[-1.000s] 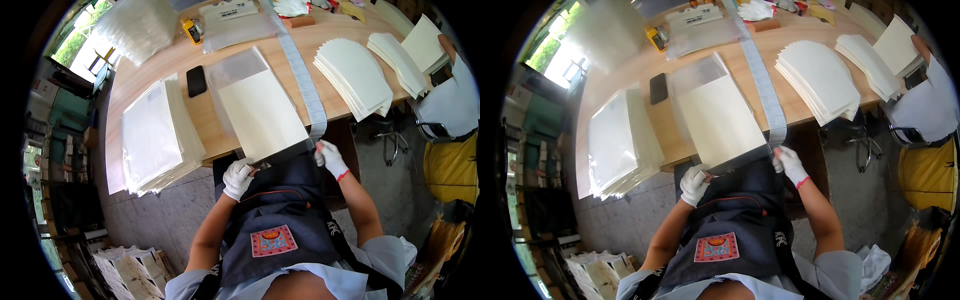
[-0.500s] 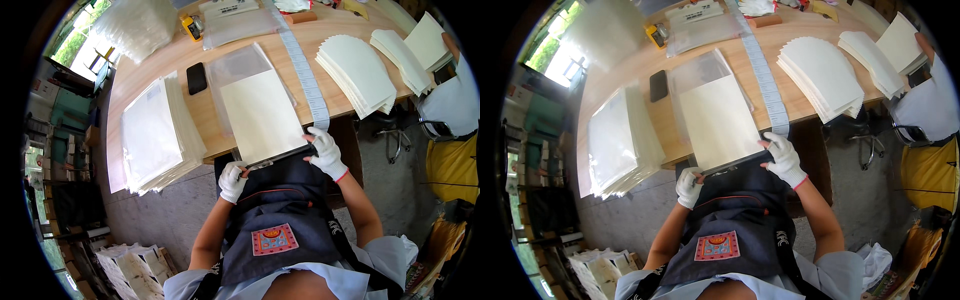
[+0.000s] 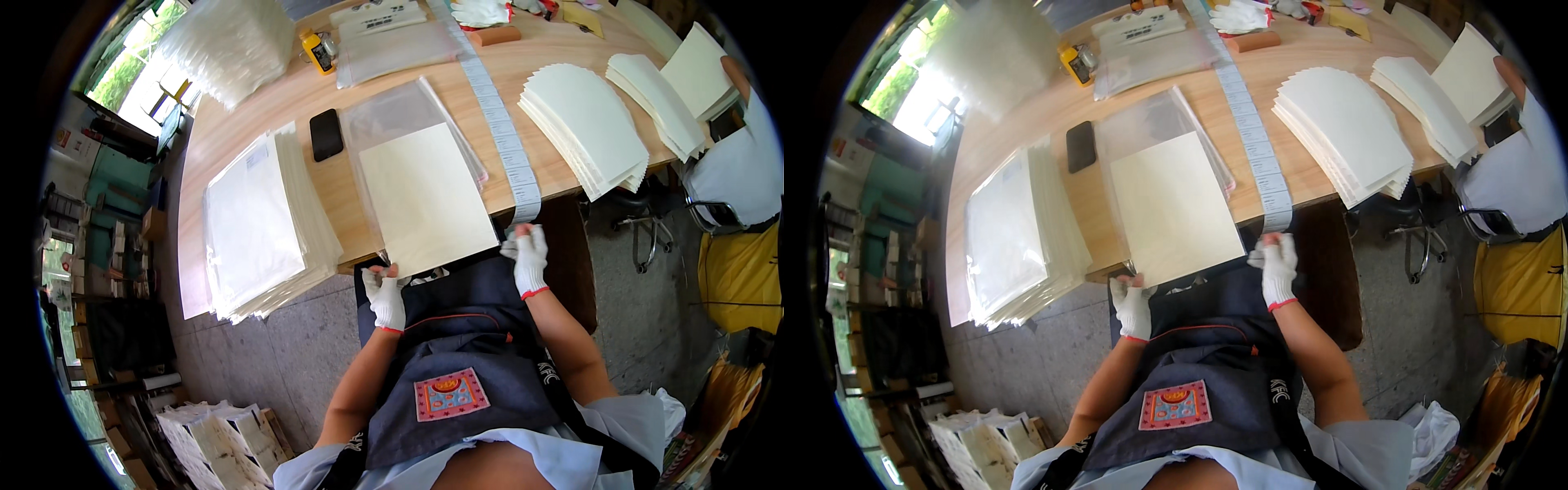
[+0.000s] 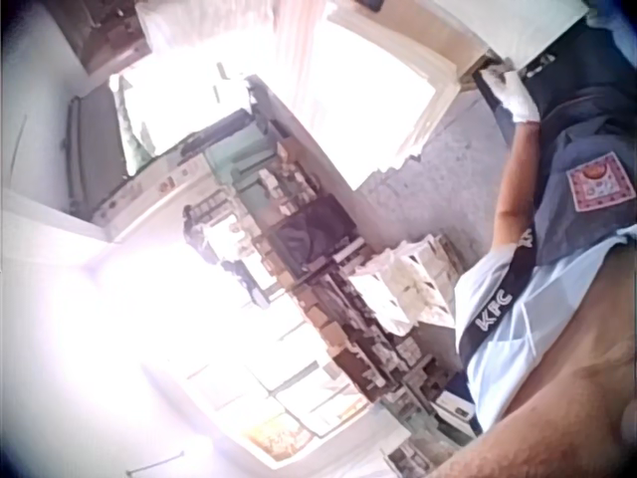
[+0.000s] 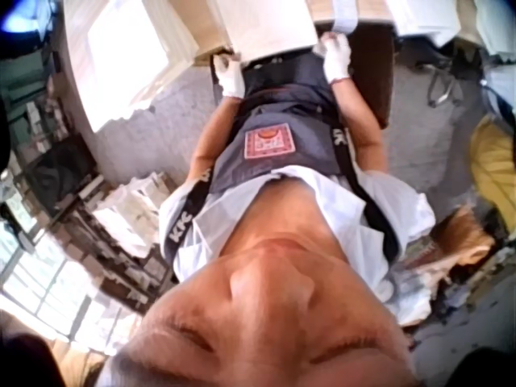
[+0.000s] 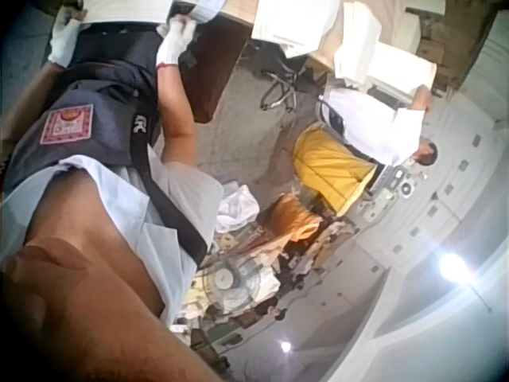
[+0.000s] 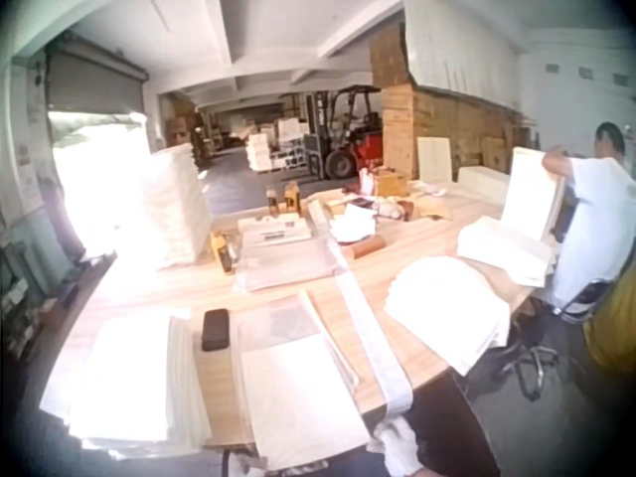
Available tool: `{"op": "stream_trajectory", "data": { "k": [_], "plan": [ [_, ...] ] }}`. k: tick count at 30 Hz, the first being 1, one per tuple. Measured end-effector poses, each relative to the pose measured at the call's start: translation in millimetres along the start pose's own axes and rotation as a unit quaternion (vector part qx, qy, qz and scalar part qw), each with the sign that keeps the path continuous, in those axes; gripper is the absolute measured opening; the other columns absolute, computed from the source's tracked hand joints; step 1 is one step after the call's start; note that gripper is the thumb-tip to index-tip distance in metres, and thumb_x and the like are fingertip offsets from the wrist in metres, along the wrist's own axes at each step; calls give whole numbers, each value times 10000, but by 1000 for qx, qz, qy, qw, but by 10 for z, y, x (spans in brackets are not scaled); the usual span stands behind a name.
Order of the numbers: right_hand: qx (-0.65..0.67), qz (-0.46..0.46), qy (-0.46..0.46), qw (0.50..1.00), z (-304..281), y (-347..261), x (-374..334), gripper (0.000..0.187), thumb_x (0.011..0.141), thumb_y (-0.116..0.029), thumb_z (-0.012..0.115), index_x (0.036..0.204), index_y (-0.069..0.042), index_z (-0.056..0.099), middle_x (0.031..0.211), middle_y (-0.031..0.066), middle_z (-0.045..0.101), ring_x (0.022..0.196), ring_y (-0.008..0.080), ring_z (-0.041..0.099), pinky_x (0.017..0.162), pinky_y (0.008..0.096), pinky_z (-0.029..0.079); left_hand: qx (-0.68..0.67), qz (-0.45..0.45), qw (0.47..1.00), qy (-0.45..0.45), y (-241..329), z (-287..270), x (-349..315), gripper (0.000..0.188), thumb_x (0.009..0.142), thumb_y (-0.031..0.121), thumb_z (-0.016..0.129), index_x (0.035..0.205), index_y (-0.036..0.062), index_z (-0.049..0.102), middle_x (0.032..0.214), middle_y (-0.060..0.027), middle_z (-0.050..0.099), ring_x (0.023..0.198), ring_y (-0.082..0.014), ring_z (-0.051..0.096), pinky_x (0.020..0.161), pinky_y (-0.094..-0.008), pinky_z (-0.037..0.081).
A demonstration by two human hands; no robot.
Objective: The person repeatedly picks up white rectangular sheets of paper and inserts them into clear plastic sleeves. They smooth the paper inside the sleeve and place the packaged item onto a growing stack on the table.
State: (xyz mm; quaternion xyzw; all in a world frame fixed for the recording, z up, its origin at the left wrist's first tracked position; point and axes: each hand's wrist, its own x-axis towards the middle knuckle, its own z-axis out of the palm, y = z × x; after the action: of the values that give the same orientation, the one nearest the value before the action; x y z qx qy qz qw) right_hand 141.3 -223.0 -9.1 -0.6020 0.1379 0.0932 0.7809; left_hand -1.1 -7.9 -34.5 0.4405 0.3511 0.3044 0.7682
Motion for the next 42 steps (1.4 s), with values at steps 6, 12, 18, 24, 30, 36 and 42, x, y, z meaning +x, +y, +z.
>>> {"op": "stream_trajectory", "data": {
  "k": [6, 12, 18, 24, 30, 36, 42],
  "plan": [
    [-465, -214, 39, 858, -622, 174, 640, 373, 740, -93, 576, 1102, -51, 493, 1061, 147, 545, 952, 247, 547, 822, 306, 425, -388, -328, 860, -52, -650, -231, -103, 194, 927, 192, 388, 928, 38, 505, 820, -139, 586, 727, -239, 578, 721, -424, 516],
    [-260, -95, -100, 956, -1073, 337, 827, 319, 763, -50, 614, 1056, 13, 506, 789, 63, 589, 719, 124, 545, 679, 243, 427, 79, -335, 868, -358, -132, 656, -444, 386, 919, 264, 473, 1220, 27, 426, 1123, -132, 557, 741, -162, 590, 690, -325, 515],
    [-369, -127, -213, 896, -833, -667, -253, 352, 706, -50, 677, 1051, -101, 638, 981, 134, 630, 896, 178, 584, 806, 285, 446, 76, -414, 825, -378, -255, 1109, -573, 483, 912, 289, 485, 1313, 58, 345, 1240, -85, 484, 659, -141, 584, 658, -314, 531],
    [-534, -473, -143, 686, -791, -788, -530, 188, 558, -179, 748, 691, -116, 631, 793, 24, 563, 856, 228, 545, 884, 409, 422, 124, -384, 837, -368, -253, 1447, -704, 202, 859, 154, 523, 1025, 42, 508, 688, -33, 539, 438, -94, 485, 420, -265, 485],
    [-411, -563, -187, 692, -548, -959, -533, 231, 502, -130, 756, 698, -107, 638, 892, 37, 587, 899, 269, 545, 839, 424, 456, 116, -444, 850, -259, -416, 1403, -544, 139, 874, 156, 498, 941, 37, 525, 594, -22, 450, 446, -118, 437, 416, -297, 436],
    [-264, -336, -210, 879, -281, -812, -244, 99, 718, 17, 638, 795, -13, 583, 895, 88, 590, 796, 160, 569, 717, 261, 449, 21, -427, 843, -327, -201, 669, -166, 337, 883, 164, 461, 1194, 43, 412, 1288, -212, 451, 517, -154, 551, 516, -315, 530],
    [-219, -55, -329, 917, 354, -565, 85, 73, 798, -87, 619, 841, -28, 621, 764, -18, 600, 711, 52, 518, 641, 210, 417, -18, -206, 975, -82, 411, -173, -145, 76, 865, 119, 570, 911, 62, 552, 704, -9, 561, 516, -98, 542, 554, -298, 534]
  ]
}}
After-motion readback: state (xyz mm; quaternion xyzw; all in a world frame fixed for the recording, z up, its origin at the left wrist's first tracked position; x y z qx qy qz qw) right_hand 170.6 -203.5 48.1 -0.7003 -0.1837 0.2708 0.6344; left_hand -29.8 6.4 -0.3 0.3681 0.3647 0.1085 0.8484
